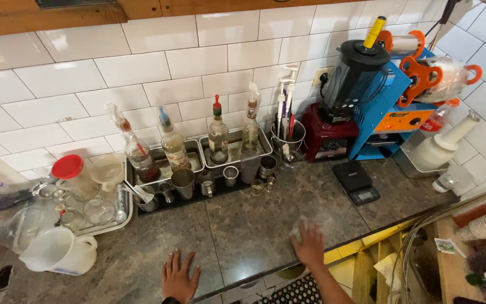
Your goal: Wiping down the coffee shop counter and a digital scale using a cloth.
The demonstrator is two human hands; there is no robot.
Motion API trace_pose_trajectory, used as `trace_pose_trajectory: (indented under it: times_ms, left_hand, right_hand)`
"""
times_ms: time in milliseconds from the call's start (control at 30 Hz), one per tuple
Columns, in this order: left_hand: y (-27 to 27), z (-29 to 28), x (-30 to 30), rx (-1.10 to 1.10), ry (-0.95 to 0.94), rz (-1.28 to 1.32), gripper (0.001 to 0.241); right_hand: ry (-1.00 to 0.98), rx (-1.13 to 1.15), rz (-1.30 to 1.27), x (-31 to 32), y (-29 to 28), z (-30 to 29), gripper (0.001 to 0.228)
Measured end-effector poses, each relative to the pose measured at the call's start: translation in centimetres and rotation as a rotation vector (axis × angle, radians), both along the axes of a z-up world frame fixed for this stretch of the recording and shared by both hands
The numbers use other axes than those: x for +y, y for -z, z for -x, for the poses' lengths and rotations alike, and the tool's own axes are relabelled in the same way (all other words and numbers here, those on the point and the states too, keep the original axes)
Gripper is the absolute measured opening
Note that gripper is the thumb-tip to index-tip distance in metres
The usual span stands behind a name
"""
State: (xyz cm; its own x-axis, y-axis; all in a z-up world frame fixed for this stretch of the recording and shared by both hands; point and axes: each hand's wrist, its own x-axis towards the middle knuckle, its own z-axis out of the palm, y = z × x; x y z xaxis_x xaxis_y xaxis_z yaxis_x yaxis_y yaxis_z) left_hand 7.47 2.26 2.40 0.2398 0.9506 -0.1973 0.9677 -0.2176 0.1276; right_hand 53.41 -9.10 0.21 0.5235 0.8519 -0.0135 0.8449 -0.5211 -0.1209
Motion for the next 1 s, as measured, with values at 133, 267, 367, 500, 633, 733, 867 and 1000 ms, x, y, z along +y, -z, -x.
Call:
trace_pose_trajectory:
  times_ms: [133, 267, 367, 500, 633, 733, 867, 1000]
  left_hand:
    - [4.8, 0.0, 1.1, -0.139, 0.023, -0.259, 0.059]
    - [3.3, -3.2, 1.5, -0.364, -0.009, -0.356, 0.062]
    - [1.4, -6.7, 0.4, -0.403, 0.093, -0.238, 0.068]
    - [-5.9, -8.9, -1.3, -0.020, 0.135, 0.333, 0.076]
    - [-3.9, -7.2, -1.5, 0.124, 0.252, 0.276, 0.069]
    - [1.8, -4.3, -1.3, -0.047, 0.225, -0.195, 0.069]
    - [5.0, -1.4, -0.9, 0.076, -0.151, -0.616, 0.068]
    - [6.4, -0.1, -0.8, 0.276, -0.413, -0.475, 0.078]
  right_hand:
    - [0.166, 0.215, 0.118, 2.3, 0.2, 2.4, 0.089]
    - [0.000, 0.562, 0.045, 3.9, -3.4, 9.9, 0.085]
    - [-0.133, 0.965, 0.120, 4.0, -10.3, 13.2, 0.073]
    - [-0.204, 0.975, 0.038, 3.7, -5.5, 9.0, 0.062]
    - [-0.128, 0.752, -0.111, 2.6, -3.8, 2.3, 0.065]
    - [-0.170, 0.177, -0.508, 1.6, -0.5, -2.4, 0.031]
    - [0.070, 0.117, 0.239, 1.2, 2.0, -4.9, 0.085]
    - [0.077, 0.005, 0.356, 1.2, 0.5, -4.0, 0.087]
